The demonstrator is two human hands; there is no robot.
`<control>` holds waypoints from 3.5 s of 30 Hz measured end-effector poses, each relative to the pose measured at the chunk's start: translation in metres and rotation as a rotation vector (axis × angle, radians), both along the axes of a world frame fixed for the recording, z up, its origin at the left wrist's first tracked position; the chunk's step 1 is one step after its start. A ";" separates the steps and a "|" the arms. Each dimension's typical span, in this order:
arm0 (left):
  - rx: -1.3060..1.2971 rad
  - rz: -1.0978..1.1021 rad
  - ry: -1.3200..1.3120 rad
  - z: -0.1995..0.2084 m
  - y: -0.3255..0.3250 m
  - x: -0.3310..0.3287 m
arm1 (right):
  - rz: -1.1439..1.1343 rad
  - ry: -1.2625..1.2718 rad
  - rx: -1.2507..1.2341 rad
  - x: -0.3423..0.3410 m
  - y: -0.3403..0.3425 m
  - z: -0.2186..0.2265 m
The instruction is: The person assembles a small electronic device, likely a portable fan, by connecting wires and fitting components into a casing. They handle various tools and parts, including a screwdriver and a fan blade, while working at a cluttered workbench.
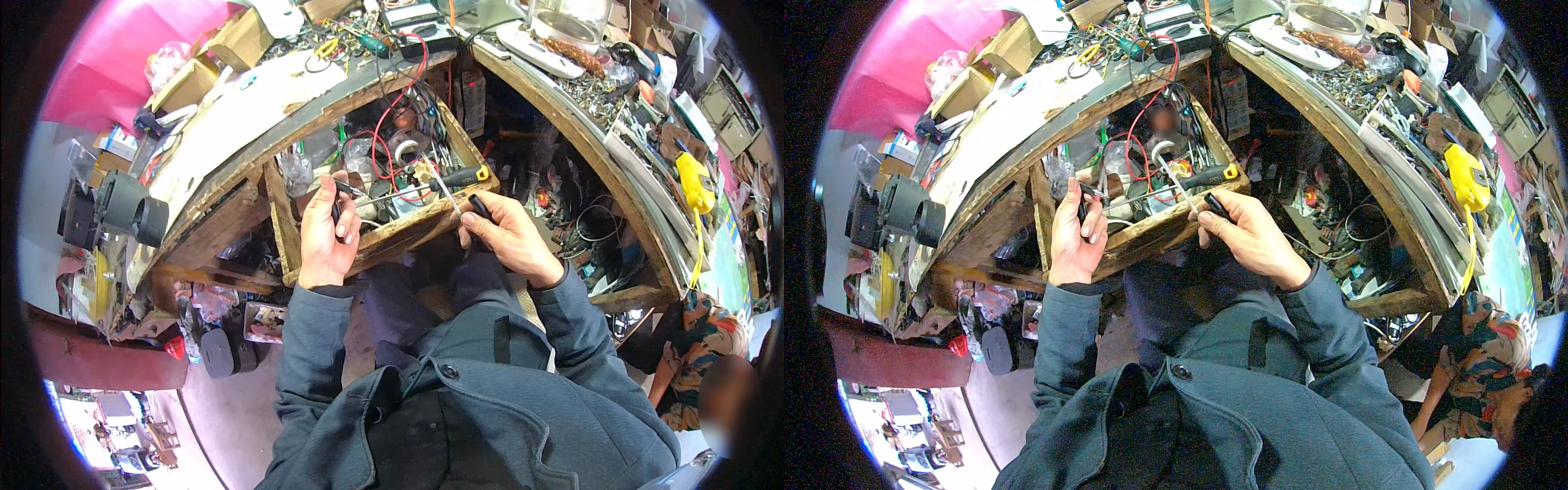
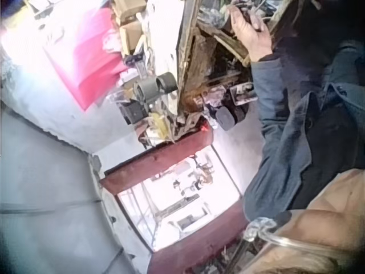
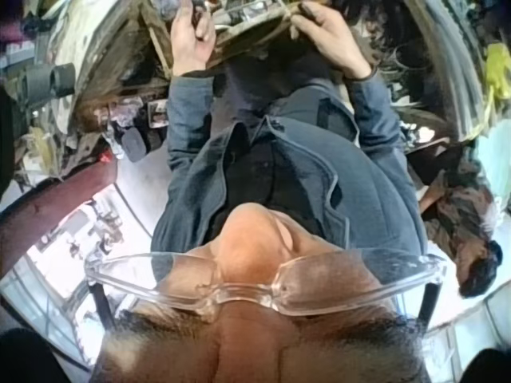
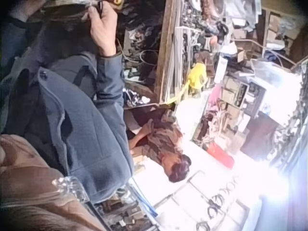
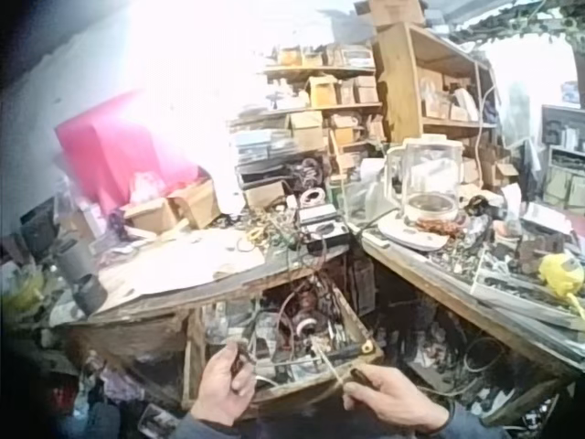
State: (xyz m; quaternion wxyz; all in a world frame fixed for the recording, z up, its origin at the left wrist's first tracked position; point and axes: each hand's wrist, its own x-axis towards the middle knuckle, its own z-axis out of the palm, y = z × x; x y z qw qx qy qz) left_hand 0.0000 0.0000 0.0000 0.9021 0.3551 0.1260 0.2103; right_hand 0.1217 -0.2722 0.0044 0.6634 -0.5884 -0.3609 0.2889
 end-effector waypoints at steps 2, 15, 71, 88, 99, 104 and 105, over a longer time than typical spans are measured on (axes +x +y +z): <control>0.018 0.017 0.003 0.003 -0.004 -0.001 | 0.000 0.011 -0.003 -0.002 0.001 0.001; 1.376 0.498 0.218 -0.001 -0.002 -0.042 | 0.025 0.007 -0.068 -0.007 0.005 -0.006; 1.002 0.632 0.304 -0.038 0.000 -0.081 | 0.183 -0.175 -0.122 -0.029 0.067 -0.001; 0.888 0.596 0.268 -0.030 0.022 -0.074 | -0.057 -0.633 -0.055 0.073 0.306 0.088; 1.299 0.766 0.194 -0.031 0.016 -0.074 | 0.133 -0.553 -0.181 0.054 0.263 0.057; 1.255 0.716 0.304 -0.029 0.013 -0.076 | 0.092 -0.615 -0.201 0.071 0.242 0.028; 1.300 0.756 0.298 -0.030 0.016 -0.075 | 0.080 -0.701 -0.157 0.075 0.239 0.034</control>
